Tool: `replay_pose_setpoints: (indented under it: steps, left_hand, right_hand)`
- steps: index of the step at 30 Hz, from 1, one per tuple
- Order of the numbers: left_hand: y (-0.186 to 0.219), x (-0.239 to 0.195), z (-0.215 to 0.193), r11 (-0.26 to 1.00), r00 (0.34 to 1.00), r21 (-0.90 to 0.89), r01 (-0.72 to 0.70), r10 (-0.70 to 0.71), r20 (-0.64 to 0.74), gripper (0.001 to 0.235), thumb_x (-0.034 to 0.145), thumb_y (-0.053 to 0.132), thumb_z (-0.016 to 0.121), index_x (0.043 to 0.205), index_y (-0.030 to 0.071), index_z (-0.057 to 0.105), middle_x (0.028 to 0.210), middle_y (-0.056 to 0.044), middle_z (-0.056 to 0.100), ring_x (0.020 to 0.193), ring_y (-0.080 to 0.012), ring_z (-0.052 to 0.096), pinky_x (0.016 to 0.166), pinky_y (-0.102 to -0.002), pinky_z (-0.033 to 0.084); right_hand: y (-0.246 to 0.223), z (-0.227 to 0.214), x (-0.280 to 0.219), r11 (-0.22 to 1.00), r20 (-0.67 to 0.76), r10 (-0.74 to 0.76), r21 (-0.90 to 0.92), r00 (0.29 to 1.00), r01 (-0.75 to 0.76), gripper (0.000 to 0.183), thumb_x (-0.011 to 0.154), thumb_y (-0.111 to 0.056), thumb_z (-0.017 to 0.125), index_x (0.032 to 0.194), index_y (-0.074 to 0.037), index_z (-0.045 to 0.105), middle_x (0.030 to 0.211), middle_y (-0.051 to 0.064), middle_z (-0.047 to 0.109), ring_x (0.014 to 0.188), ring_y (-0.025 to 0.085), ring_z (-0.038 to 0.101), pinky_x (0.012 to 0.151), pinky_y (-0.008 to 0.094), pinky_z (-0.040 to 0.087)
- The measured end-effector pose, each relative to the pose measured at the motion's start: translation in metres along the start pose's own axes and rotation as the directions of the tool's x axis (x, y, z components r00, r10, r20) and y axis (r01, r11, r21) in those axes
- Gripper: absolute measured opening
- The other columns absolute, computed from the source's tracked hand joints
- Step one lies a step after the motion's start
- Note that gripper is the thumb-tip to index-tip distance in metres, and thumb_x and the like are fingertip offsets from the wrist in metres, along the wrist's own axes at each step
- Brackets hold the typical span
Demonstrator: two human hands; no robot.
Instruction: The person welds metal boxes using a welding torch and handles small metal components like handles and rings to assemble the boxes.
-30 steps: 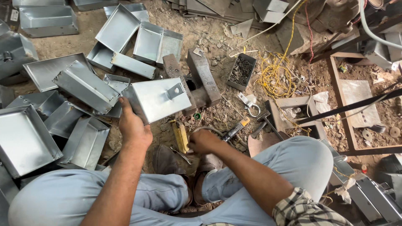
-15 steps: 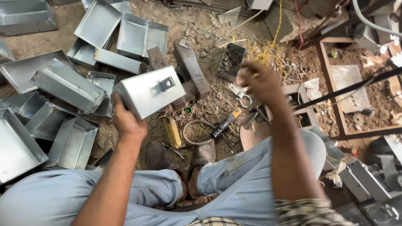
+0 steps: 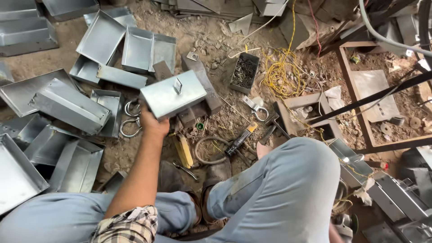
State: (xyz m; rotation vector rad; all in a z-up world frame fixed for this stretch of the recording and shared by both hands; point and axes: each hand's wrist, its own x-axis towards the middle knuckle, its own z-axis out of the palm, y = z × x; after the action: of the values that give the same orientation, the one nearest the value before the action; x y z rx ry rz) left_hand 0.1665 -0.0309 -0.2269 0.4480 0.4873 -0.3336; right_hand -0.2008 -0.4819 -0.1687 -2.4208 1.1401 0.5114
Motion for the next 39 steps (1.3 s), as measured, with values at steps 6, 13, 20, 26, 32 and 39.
replay_pose_setpoints:
  steps: [6, 13, 20, 26, 32, 39]
  left_hand:
    - [0.02, -0.022, 0.024, 0.962, 0.999, 0.269, -0.045, 0.049, -0.009, 0.075, 0.088, 0.074, 0.05, 0.137, 0.018, 0.058, 0.135, -0.005, 0.068, 0.121, -0.0263, 0.066, 0.097, -0.047, 0.054]
    - [0.01, -0.009, 0.008, 0.949, 0.998, 0.31, 0.049, -0.054, 0.008, 0.064, 0.087, 0.051, 0.07, 0.141, 0.02, 0.053, 0.138, -0.001, 0.062, 0.126, -0.0258, 0.059, 0.109, -0.053, 0.046]
    - [0.002, -0.019, 0.043, 0.923, 0.999, 0.385, 0.017, -0.004, -0.036, 0.053, 0.097, 0.045, 0.064, 0.142, 0.018, 0.058, 0.141, -0.002, 0.064, 0.129, -0.0268, 0.062, 0.108, -0.055, 0.046]
    - [0.003, -0.013, 0.033, 0.897, 0.997, 0.44, 0.029, -0.055, 0.047, 0.058, 0.095, 0.05, 0.066, 0.143, 0.018, 0.055, 0.14, -0.002, 0.064, 0.131, -0.0269, 0.059, 0.108, -0.055, 0.044]
    - [0.007, 0.006, 0.032, 0.856, 0.99, 0.498, 0.137, -0.135, -0.039, 0.064, 0.089, 0.058, 0.066, 0.139, 0.02, 0.057, 0.137, -0.003, 0.065, 0.128, -0.0261, 0.058, 0.106, -0.054, 0.042]
    - [0.005, 0.001, 0.043, 0.863, 0.983, 0.477, 0.169, -0.113, -0.143, 0.069, 0.079, 0.056, 0.073, 0.135, 0.018, 0.059, 0.131, -0.004, 0.065, 0.124, -0.0269, 0.058, 0.102, -0.053, 0.043]
  right_hand:
    - [-0.012, 0.059, 0.013, 0.996, -0.021, -0.089, -0.023, 0.996, 0.088, 0.045, 0.097, -0.034, 0.066, 0.134, -0.011, 0.064, 0.118, 0.016, 0.068, 0.104, 0.027, 0.065, 0.087, 0.041, 0.056]
    - [-0.078, 0.089, 0.037, 0.975, -0.168, -0.222, -0.056, 0.96, 0.216, 0.051, 0.093, -0.038, 0.067, 0.138, -0.015, 0.061, 0.126, 0.015, 0.063, 0.113, 0.029, 0.06, 0.092, 0.043, 0.054]
    - [-0.01, 0.058, 0.035, 0.98, -0.356, -0.174, -0.151, 0.918, 0.127, 0.057, 0.09, -0.041, 0.069, 0.141, -0.018, 0.058, 0.134, 0.015, 0.058, 0.122, 0.031, 0.055, 0.098, 0.045, 0.052]
    - [0.018, 0.053, 0.041, 0.947, -0.519, -0.305, -0.254, 0.798, 0.197, 0.063, 0.088, -0.044, 0.07, 0.144, -0.021, 0.055, 0.142, 0.014, 0.054, 0.13, 0.032, 0.051, 0.102, 0.047, 0.051]
    - [0.031, 0.014, 0.063, 0.776, -0.294, -0.341, -0.624, 0.893, 0.091, 0.062, 0.086, -0.042, 0.066, 0.145, -0.028, 0.053, 0.147, 0.007, 0.051, 0.133, 0.027, 0.046, 0.103, 0.044, 0.042]
    - [0.007, -0.034, 0.076, 0.734, -0.125, -0.459, -0.611, 0.879, 0.297, 0.05, 0.086, -0.036, 0.064, 0.134, -0.022, 0.061, 0.141, 0.011, 0.054, 0.128, 0.029, 0.049, 0.1, 0.042, 0.042]
